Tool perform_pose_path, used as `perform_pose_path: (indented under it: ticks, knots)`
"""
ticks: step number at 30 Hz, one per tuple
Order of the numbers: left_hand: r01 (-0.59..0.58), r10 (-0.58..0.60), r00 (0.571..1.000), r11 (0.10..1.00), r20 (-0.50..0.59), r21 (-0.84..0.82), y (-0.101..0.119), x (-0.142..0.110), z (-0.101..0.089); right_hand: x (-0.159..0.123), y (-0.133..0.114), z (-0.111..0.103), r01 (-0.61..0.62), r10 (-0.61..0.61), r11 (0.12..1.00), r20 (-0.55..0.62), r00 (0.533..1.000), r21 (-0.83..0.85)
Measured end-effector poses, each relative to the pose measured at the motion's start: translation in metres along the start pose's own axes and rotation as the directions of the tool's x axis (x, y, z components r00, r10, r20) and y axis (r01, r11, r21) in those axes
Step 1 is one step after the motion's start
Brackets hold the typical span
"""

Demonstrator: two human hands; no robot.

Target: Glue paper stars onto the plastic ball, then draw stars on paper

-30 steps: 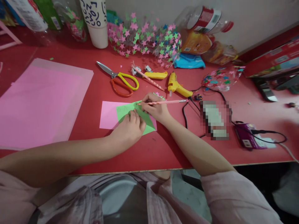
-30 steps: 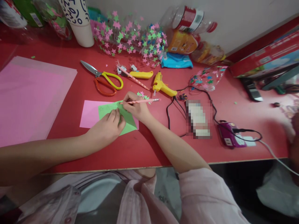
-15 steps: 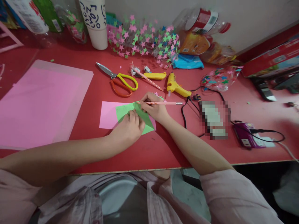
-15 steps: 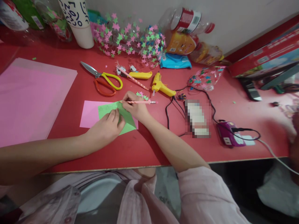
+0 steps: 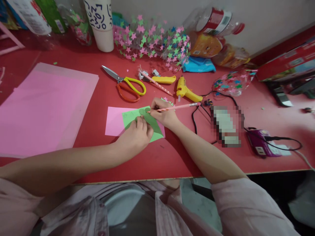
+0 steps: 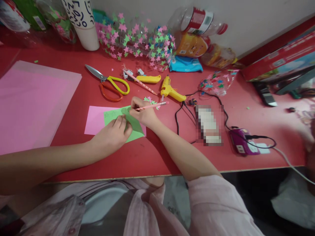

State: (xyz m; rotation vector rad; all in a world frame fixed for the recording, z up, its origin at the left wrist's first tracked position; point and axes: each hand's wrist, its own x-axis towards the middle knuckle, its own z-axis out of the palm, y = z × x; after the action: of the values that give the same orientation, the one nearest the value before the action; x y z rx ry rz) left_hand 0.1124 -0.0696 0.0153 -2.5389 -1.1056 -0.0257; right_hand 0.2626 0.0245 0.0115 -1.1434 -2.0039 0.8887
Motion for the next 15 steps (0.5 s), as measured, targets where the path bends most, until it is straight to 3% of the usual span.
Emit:
perform_pose_path:
  ticks: [15]
  knots:
    - [-0.003, 0.002, 1.000, 1.000, 0.025, 0.010, 0.0001, 0.0009, -0.0016, -0.0041, -0.0011, 0.0030, 0.028, -0.028, 0.999, 0.002, 1.000, 0.024]
